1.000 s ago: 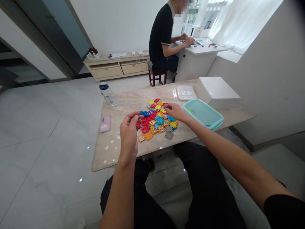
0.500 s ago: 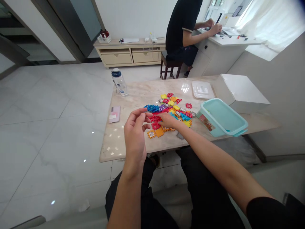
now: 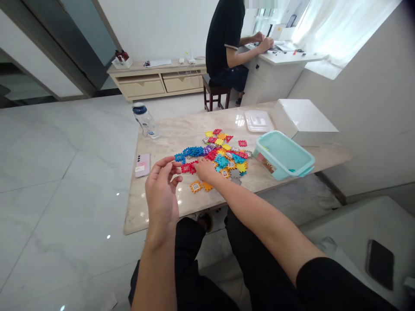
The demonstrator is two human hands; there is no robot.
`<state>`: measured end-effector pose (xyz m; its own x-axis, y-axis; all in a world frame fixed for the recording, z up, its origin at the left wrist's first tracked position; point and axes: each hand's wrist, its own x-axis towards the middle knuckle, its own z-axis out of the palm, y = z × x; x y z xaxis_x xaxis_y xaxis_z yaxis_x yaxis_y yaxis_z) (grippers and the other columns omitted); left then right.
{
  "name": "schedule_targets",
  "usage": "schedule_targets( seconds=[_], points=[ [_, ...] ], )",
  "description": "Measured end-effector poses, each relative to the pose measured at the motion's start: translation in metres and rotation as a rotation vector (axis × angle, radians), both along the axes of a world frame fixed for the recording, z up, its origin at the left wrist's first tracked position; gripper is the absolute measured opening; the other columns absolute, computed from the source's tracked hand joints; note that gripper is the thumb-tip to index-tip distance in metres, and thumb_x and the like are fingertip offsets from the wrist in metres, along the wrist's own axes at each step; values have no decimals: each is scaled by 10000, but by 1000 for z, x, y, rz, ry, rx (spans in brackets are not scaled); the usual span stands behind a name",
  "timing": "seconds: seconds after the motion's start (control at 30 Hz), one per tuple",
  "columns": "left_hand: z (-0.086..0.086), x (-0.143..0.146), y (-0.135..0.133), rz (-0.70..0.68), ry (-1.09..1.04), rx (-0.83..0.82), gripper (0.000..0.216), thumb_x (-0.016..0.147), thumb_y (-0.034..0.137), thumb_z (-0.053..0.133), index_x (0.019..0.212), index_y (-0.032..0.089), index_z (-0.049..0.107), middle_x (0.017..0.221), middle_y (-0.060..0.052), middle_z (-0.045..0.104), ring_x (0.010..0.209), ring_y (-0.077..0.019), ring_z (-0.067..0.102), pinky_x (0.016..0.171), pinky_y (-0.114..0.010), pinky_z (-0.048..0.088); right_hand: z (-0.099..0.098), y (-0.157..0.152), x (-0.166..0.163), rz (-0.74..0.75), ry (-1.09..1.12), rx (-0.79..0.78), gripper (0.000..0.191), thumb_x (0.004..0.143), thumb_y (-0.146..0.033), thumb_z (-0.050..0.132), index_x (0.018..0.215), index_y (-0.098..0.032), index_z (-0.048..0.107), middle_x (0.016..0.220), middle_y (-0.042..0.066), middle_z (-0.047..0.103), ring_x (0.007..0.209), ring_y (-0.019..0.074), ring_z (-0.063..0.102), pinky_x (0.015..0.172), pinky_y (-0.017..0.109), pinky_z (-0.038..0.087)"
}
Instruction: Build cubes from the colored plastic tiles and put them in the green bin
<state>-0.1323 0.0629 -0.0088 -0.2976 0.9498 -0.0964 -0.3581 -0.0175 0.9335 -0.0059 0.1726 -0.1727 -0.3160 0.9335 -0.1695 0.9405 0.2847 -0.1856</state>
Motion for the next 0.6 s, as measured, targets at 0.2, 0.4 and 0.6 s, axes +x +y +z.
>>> schedule_targets(
  seconds=[0.2,0.4,0.6],
  points=[
    [-12,-5,11,3,97,-56,390,705,391,832,1033,190,765,959,-42,777,790,-119,645,658,-204,485,26,-15,12,21,52,-78,431,1063,-428,755,1406,-179,679,1423,126,691,1218,285,720,1030,510,636],
    [-30,-9,13,-11,248,-114,396,702,412,766,1024,187,718,956,-63,767,769,-133,639,652,-221,465,48,-26,43,-130,338,-48,267,1095,-390,694,1234,-168,746,1259,102,769,1131,253,749,1006,444,620],
    [-50,-1,22,-81,454,-113,342,731,344,844,1027,191,769,988,-92,789,880,-206,688,722,-286,518,46,-39,79,-242,738,-98,339,1094,-321,477,1009,-128,742,928,117,788,817,206,716,721,291,547]
  ],
)
